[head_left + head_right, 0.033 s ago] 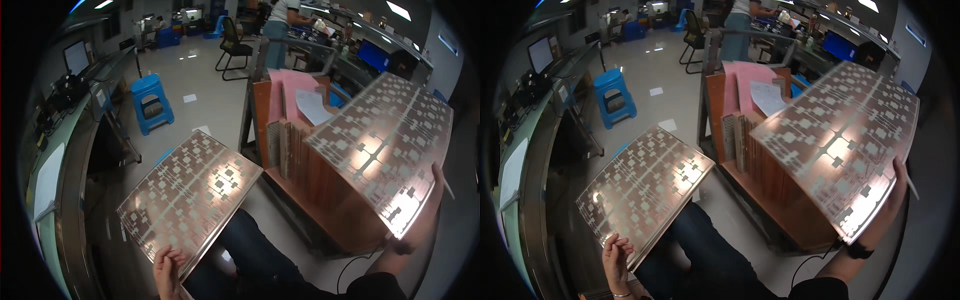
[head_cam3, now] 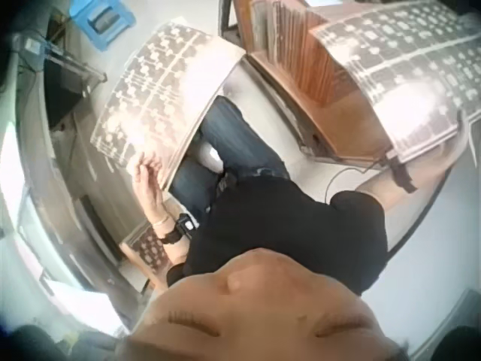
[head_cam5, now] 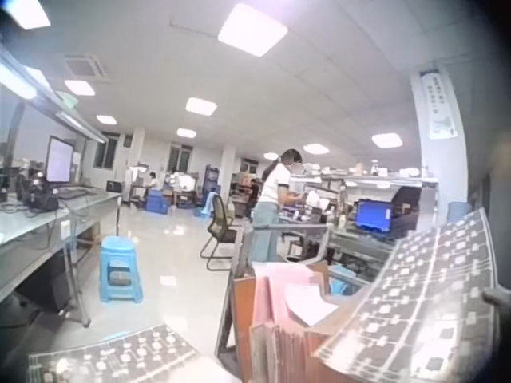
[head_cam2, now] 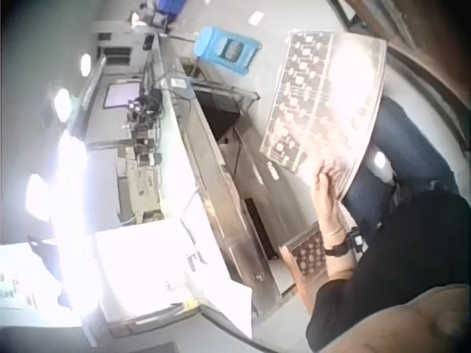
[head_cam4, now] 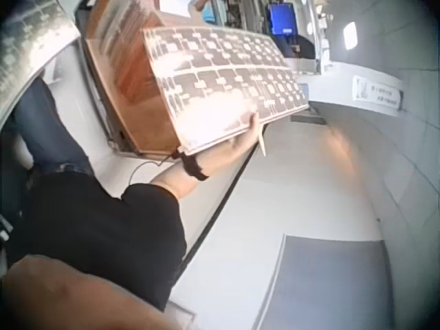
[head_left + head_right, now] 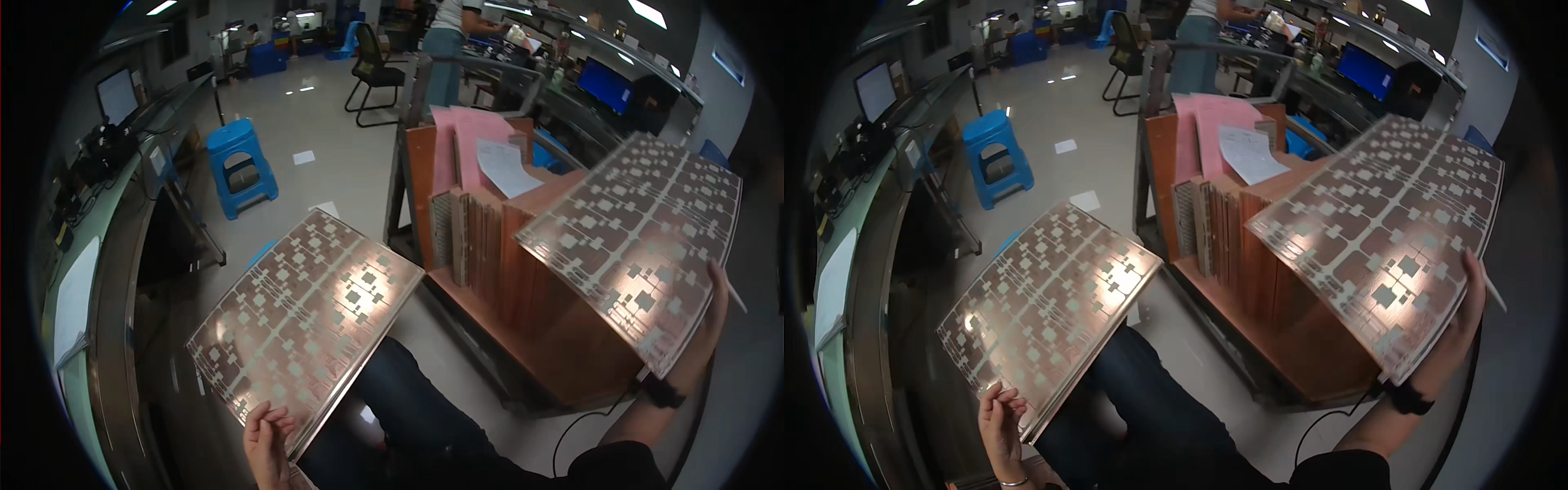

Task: Inspecting circuit boards and marking them with a stylus.

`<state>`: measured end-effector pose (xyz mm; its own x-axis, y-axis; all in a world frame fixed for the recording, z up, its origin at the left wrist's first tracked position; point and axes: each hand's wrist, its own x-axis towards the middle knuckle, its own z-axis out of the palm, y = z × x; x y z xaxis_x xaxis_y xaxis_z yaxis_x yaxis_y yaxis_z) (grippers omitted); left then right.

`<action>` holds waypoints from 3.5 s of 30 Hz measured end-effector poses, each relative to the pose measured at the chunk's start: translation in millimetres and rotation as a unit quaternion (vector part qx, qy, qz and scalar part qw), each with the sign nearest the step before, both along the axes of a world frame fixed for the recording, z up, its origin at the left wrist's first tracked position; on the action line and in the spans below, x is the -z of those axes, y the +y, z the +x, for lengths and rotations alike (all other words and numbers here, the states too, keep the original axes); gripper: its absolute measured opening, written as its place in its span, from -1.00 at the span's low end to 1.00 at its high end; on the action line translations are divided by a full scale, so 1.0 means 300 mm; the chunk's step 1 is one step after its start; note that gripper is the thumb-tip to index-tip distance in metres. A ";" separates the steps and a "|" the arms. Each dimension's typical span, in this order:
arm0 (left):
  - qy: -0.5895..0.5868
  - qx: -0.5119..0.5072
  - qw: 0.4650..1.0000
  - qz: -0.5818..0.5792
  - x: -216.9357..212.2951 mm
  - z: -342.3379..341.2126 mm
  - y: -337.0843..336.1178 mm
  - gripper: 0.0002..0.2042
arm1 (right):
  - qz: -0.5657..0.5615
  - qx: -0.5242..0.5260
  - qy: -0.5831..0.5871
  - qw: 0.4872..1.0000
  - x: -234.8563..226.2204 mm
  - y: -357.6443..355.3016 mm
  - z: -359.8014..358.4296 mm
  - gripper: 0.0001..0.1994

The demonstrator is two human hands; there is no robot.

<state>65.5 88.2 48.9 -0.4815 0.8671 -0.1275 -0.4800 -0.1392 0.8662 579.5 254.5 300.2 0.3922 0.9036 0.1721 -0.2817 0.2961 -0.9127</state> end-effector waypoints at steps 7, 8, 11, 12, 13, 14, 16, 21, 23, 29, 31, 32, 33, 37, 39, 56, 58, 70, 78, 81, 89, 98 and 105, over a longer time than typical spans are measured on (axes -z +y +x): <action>0.004 -0.045 0.999 0.000 0.014 -0.049 0.005 -0.69 | -0.179 0.252 -0.260 0.915 0.163 0.129 0.647 -0.81; 0.011 -0.050 0.999 -0.005 0.004 -0.046 0.000 -0.70 | -0.174 0.252 -0.245 0.920 0.212 0.172 0.635 -0.80; 0.008 -0.056 0.998 -0.015 0.033 -0.072 -0.012 -0.71 | -0.215 0.247 -0.320 0.889 0.342 0.274 0.947 -0.82; 0.011 -0.063 0.998 -0.018 0.030 -0.070 -0.025 -0.71 | -0.216 0.240 -0.319 0.891 0.373 0.310 0.934 -0.82; 0.011 -0.077 0.997 -0.024 0.027 -0.068 -0.035 -0.72 | -0.254 0.233 -0.301 0.889 0.399 0.345 0.919 -0.80; 0.012 -0.091 0.995 -0.029 0.023 -0.067 -0.042 -0.72 | -0.291 0.227 -0.283 0.885 0.420 0.378 0.903 -0.79; 0.005 -0.123 0.992 -0.039 0.018 -0.060 -0.071 -0.72 | -0.286 0.207 -0.264 0.898 0.438 0.442 0.774 -0.75; -0.017 -0.153 0.987 -0.036 0.065 -0.062 -0.107 -0.75 | -0.242 0.155 -0.247 0.925 0.750 0.432 0.786 -0.64; -0.024 -0.113 0.993 -0.035 0.036 -0.039 -0.116 -0.70 | -0.219 0.122 -0.267 0.930 0.909 0.504 0.614 -0.61; -0.010 -0.158 0.984 -0.085 -0.018 -0.009 -0.114 -0.72 | -0.199 0.060 -0.328 0.921 1.177 0.552 0.424 -0.32; -0.018 -0.140 0.986 -0.087 -0.003 -0.027 -0.117 -0.72 | -0.189 -0.029 -0.315 0.930 1.278 0.436 0.289 -0.22; -0.007 -0.153 0.983 -0.096 -0.005 -0.022 -0.117 -0.72 | -0.127 0.027 -0.293 0.947 1.297 0.364 0.150 -0.15; -0.003 -0.155 0.984 -0.092 -0.005 -0.024 -0.117 -0.72 | -0.114 0.060 -0.392 0.911 1.271 0.310 0.077 -0.11; 0.005 -0.148 0.984 -0.103 -0.019 -0.026 -0.076 -0.73 | -0.093 0.098 -0.410 0.902 1.338 0.304 0.150 -0.20; 0.016 -0.138 0.985 -0.103 -0.025 -0.026 -0.069 -0.73 | -0.119 0.091 -0.398 0.905 1.317 0.311 0.153 -0.23; 0.010 -0.214 0.970 -0.116 0.122 -0.080 -0.120 -0.76 | 0.186 -0.006 -0.505 0.843 0.917 0.347 -0.466 -0.66; 0.021 -0.269 0.954 -0.133 0.152 -0.084 -0.156 -0.78 | 0.143 -0.129 -0.555 0.809 0.901 0.382 -0.618 -0.67; 0.074 -0.248 0.943 -0.207 0.255 -0.126 -0.129 -0.83 | 0.042 -0.179 -0.651 0.737 1.102 0.615 -0.832 -0.64; 0.169 -0.239 0.923 -0.250 0.278 -0.171 -0.113 -0.89 | 0.055 -0.146 -0.717 0.679 1.096 0.539 -0.819 -0.61; 0.206 -0.224 0.913 -0.273 0.263 -0.174 -0.118 -0.89 | 0.040 -0.161 -0.725 0.669 1.075 0.521 -0.811 -0.62; 0.056 -0.164 0.945 -0.277 0.191 -0.093 -0.267 -0.87 | 0.057 -0.193 -0.724 0.660 1.035 0.462 -0.740 -0.64; -0.098 -0.335 0.912 -0.216 0.191 -0.079 -0.270 -0.57 | -0.017 -0.243 -0.565 0.789 1.105 0.532 -0.658 -0.71; -0.071 -0.330 0.895 -0.293 0.203 -0.076 -0.288 -0.60 | -0.062 -0.340 -0.447 0.825 1.052 0.511 -0.677 -0.73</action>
<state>42.8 1.9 -12.1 -0.8064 0.1646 -0.5680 -0.5722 0.0254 0.8197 376.3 407.9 -15.5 -0.4457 0.8951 0.0075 0.4586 0.2356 -0.8569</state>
